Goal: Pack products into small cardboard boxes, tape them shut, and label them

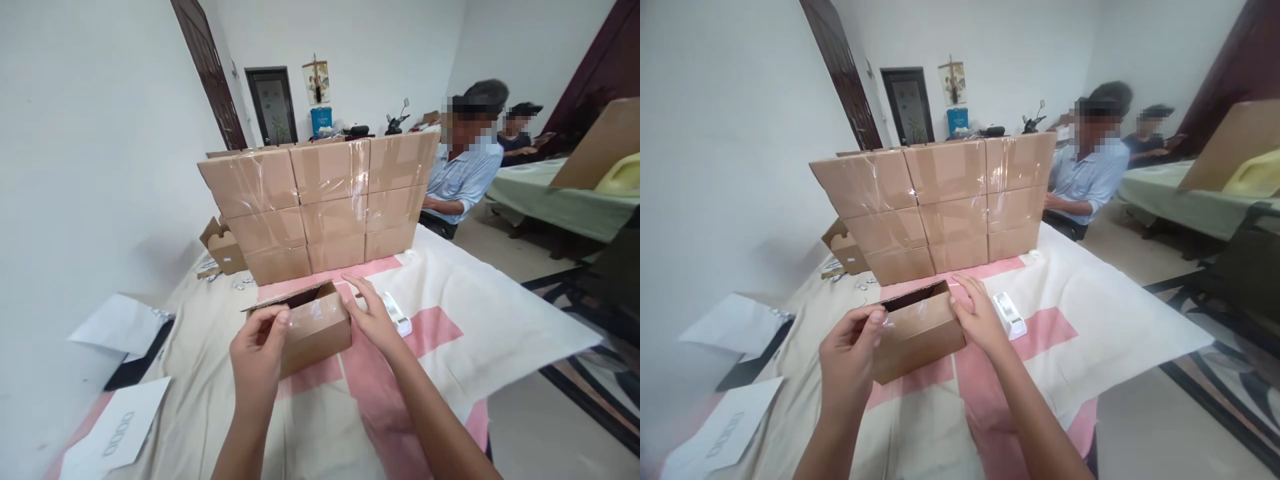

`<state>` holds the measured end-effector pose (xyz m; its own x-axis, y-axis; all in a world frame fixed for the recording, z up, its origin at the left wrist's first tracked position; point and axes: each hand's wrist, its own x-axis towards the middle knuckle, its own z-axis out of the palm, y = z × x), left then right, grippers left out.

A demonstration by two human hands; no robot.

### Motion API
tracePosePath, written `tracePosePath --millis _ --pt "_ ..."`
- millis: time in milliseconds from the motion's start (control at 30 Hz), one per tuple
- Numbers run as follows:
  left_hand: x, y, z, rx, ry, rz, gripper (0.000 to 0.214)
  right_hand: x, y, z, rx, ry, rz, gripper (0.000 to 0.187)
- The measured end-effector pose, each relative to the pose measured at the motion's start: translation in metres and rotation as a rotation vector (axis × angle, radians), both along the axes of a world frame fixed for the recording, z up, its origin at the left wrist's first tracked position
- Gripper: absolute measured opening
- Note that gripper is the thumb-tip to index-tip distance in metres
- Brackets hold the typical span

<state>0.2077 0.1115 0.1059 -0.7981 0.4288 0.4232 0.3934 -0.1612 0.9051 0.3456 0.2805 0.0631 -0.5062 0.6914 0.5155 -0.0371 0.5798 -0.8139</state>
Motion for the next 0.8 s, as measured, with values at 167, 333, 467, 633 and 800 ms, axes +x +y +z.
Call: tracePosePath --millis 167,333,467,633,800 --pt "-0.014 0.013 0.004 -0.073 0.018 -0.067 0.030 -0.032 -0.005 -0.002 0.078 0.130 0.055 0.035" --pt "-0.010 0.022 -0.001 -0.079 -0.031 -0.101 0.027 -0.023 -0.021 -0.009 0.168 0.217 0.022 0.026" --pt "-0.002 0.026 -0.004 -0.038 -0.038 -0.152 0.024 -0.011 -0.035 0.007 0.164 0.232 0.118 0.020" --pt "0.016 0.026 0.000 0.098 -0.043 -0.171 0.025 -0.001 -0.053 0.019 -0.066 0.226 0.229 0.014" --pt "0.038 0.025 0.006 0.155 -0.095 -0.200 0.029 0.010 -0.059 0.024 -0.102 0.235 0.256 0.012"
